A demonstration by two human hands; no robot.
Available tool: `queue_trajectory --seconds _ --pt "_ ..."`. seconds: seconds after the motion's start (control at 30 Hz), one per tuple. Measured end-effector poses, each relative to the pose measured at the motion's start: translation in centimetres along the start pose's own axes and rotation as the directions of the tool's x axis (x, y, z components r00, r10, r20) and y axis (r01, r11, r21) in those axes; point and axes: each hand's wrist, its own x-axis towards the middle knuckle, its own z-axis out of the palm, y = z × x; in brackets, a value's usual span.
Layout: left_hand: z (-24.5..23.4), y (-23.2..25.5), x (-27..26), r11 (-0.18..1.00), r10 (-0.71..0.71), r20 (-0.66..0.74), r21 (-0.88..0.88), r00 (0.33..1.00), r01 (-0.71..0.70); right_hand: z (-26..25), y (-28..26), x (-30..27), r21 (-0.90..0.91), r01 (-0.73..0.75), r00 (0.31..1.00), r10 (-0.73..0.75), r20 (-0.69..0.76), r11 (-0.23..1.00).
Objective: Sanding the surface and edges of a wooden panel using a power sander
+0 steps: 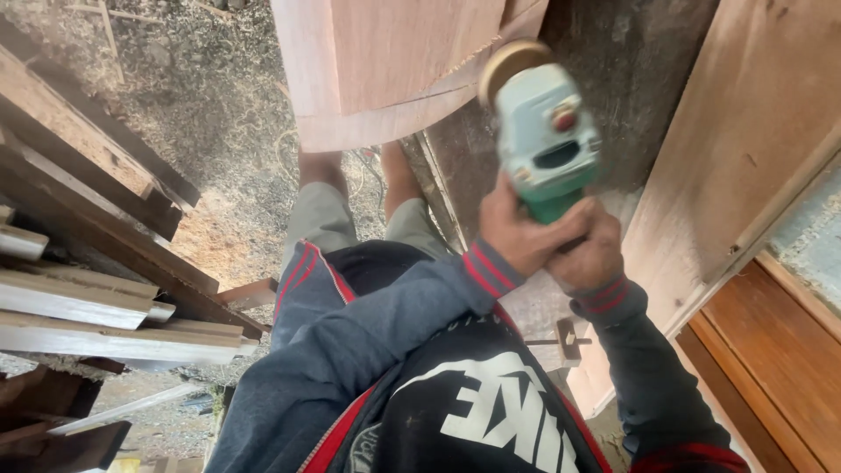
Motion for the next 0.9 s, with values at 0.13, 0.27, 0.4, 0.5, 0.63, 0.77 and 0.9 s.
queue_trajectory --seconds 0.13,0.27,0.4,0.5,0.63,0.77,0.9 --pt "-2.2 -0.4 -2.3 0.999 -0.024 -0.043 -0.033 0.999 0.023 0.8 -4.5 0.0 -0.035 0.124 0.989 -0.121 0.081 0.992" --pt "-3.1 0.1 -2.8 0.996 -0.015 -0.114 -0.087 0.993 0.006 1.4 -6.4 0.3 -0.016 0.217 0.967 -0.213 0.138 0.976" --pt "-2.3 1.0 -1.8 0.995 0.075 -0.089 -0.056 0.993 -0.080 0.4 -6.8 0.6 -0.029 0.136 0.988 -0.133 0.081 0.990" --pt "-1.7 -0.2 -1.5 0.993 0.111 -0.111 -0.034 0.988 -0.115 0.1 -4.1 0.0 0.001 0.084 0.993 -0.084 0.077 0.996" --pt "-1.1 1.0 -1.0 0.998 0.028 -0.038 0.049 0.999 -0.026 -0.4 -1.7 -0.7 0.036 0.024 0.999 -0.025 0.042 0.999" --pt "-0.7 3.1 -0.3 0.992 -0.064 0.018 0.112 0.998 0.062 0.1 -4.5 -0.3 -0.052 -0.098 0.994 0.095 -0.048 0.994" --pt "-1.7 3.7 -1.9 0.990 -0.071 0.038 0.126 0.997 0.066 0.4 -6.7 -0.6 -0.094 -0.110 0.987 0.097 -0.130 0.989"
